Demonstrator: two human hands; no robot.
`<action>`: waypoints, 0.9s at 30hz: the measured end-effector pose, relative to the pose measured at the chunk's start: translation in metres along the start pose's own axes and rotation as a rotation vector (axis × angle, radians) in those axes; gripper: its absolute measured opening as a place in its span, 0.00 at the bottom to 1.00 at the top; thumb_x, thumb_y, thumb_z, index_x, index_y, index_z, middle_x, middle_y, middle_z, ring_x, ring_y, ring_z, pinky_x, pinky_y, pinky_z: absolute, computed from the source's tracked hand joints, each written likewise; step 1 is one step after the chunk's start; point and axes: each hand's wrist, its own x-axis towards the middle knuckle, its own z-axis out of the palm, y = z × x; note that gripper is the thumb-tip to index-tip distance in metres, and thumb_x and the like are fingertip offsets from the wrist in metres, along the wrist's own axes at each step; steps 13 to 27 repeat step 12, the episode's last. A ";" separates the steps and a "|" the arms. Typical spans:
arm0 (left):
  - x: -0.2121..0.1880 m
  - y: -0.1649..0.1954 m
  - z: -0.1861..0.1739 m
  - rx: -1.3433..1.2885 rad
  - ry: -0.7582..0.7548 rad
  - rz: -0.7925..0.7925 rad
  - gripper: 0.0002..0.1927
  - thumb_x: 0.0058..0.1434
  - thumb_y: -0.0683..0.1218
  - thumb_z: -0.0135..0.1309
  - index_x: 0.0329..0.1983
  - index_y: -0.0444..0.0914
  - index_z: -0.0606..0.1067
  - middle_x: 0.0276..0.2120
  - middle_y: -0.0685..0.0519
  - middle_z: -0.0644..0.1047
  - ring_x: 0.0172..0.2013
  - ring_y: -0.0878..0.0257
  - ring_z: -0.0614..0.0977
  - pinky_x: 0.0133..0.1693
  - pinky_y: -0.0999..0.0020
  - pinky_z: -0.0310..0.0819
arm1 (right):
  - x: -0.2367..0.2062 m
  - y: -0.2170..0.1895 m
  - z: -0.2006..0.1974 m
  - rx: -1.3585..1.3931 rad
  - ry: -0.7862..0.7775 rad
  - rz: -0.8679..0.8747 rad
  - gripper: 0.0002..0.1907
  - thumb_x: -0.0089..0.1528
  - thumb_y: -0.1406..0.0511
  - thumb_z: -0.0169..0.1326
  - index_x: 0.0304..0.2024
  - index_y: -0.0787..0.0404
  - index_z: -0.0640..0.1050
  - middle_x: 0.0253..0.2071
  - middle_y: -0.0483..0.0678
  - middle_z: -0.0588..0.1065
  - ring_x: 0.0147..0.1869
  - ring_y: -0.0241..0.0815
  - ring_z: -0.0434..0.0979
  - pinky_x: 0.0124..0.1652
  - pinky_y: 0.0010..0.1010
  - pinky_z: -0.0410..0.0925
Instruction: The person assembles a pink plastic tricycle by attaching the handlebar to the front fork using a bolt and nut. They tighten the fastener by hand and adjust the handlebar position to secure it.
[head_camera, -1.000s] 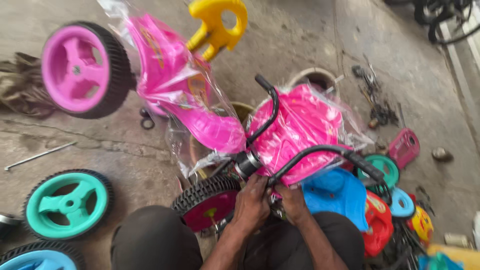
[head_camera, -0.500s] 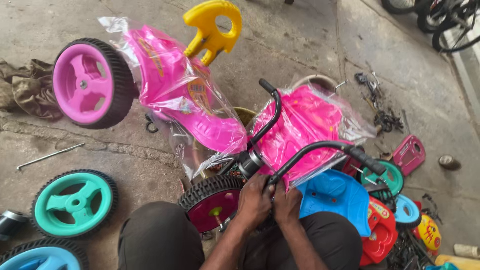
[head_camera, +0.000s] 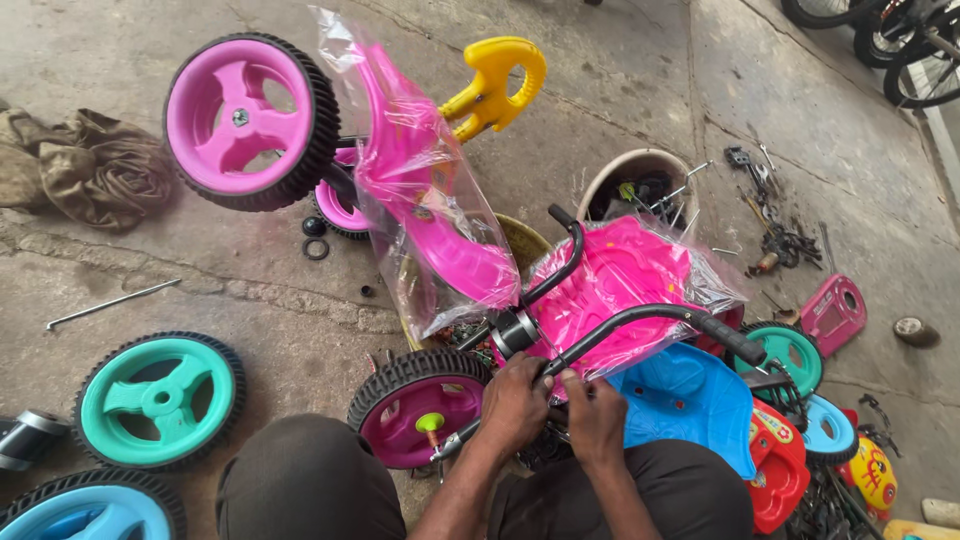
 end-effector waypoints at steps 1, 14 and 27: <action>-0.002 -0.002 0.002 0.002 0.000 -0.002 0.11 0.63 0.47 0.54 0.46 0.38 0.79 0.42 0.46 0.77 0.46 0.45 0.79 0.46 0.50 0.71 | -0.003 0.004 -0.002 -0.029 0.012 0.086 0.19 0.59 0.58 0.54 0.30 0.70 0.78 0.24 0.66 0.76 0.28 0.61 0.77 0.33 0.48 0.67; -0.025 -0.007 0.003 -0.070 0.073 0.077 0.12 0.61 0.46 0.57 0.45 0.36 0.79 0.39 0.46 0.77 0.42 0.45 0.81 0.42 0.50 0.73 | -0.002 0.075 -0.014 -0.309 -0.212 0.124 0.16 0.60 0.59 0.52 0.38 0.66 0.80 0.38 0.68 0.77 0.48 0.71 0.76 0.47 0.57 0.67; -0.025 -0.007 0.003 -0.070 0.073 0.077 0.12 0.61 0.46 0.57 0.45 0.36 0.79 0.39 0.46 0.77 0.42 0.45 0.81 0.42 0.50 0.73 | -0.002 0.075 -0.014 -0.309 -0.212 0.124 0.16 0.60 0.59 0.52 0.38 0.66 0.80 0.38 0.68 0.77 0.48 0.71 0.76 0.47 0.57 0.67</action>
